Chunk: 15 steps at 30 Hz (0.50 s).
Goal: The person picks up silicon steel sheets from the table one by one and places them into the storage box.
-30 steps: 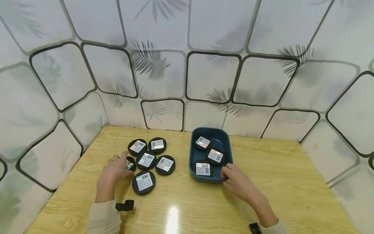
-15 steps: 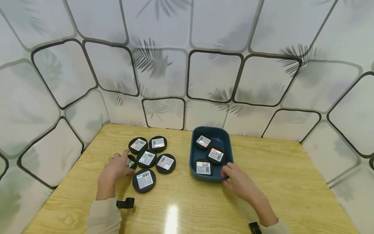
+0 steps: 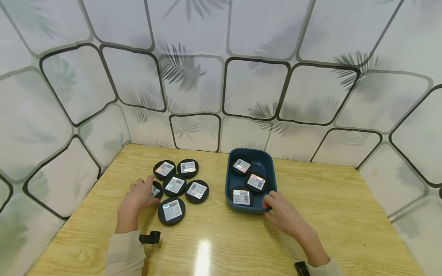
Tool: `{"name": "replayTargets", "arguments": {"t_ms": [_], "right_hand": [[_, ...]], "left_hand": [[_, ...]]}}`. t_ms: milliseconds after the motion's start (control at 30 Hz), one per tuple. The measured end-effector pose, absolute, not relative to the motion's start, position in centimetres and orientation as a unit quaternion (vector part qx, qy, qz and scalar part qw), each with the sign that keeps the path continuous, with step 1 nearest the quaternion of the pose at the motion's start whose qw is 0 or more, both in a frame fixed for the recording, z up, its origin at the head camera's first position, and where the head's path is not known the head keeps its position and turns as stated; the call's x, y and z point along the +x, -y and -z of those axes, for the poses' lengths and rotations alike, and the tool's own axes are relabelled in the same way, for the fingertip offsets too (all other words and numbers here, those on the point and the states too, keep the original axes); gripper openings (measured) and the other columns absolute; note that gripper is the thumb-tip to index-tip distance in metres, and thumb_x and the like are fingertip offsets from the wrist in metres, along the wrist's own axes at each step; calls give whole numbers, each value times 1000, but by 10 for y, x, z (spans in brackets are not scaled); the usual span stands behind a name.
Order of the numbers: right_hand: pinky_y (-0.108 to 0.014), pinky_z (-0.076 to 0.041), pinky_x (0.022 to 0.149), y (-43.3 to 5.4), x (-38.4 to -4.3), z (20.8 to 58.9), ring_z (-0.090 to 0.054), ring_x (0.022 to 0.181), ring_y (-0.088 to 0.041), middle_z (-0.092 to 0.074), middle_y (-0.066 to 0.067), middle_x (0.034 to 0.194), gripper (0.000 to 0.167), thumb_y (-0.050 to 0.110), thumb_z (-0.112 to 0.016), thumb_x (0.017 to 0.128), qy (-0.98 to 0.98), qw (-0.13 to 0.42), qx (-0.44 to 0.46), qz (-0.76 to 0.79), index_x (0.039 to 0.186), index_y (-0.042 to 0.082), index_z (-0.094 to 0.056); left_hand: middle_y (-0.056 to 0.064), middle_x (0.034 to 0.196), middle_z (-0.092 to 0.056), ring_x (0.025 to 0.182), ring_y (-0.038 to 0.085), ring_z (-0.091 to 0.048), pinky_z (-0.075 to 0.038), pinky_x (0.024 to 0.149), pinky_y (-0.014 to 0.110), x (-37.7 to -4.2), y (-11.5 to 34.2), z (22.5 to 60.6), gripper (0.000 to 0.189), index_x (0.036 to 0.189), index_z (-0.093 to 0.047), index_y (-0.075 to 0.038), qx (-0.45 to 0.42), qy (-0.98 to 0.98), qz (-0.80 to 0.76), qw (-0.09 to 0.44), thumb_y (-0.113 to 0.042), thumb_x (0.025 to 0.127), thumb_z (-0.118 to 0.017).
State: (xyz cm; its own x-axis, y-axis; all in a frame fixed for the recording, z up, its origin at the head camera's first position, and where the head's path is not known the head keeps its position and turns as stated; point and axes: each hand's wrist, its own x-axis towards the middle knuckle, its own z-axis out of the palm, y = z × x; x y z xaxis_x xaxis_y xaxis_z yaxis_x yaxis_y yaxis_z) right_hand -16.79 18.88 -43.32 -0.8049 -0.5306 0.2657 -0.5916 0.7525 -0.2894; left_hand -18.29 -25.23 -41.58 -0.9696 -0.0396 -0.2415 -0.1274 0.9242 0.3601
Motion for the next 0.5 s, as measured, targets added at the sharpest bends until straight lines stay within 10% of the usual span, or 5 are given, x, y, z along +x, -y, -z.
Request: {"name": "replayTargets", "arguments": {"t_ms": [500], "right_hand": [[-28,-44,68,-188,-168,433,-42,78,-10,-44,8,80,32,-5,-79,72,932,87,303,-182,79,16,-55]], "left_hand": [[42,131,-36,119,57,-37,-45,88,65,-185,253,417,89,149,-27,4,-48,-973,-193,120,-22,83,-80]]}}
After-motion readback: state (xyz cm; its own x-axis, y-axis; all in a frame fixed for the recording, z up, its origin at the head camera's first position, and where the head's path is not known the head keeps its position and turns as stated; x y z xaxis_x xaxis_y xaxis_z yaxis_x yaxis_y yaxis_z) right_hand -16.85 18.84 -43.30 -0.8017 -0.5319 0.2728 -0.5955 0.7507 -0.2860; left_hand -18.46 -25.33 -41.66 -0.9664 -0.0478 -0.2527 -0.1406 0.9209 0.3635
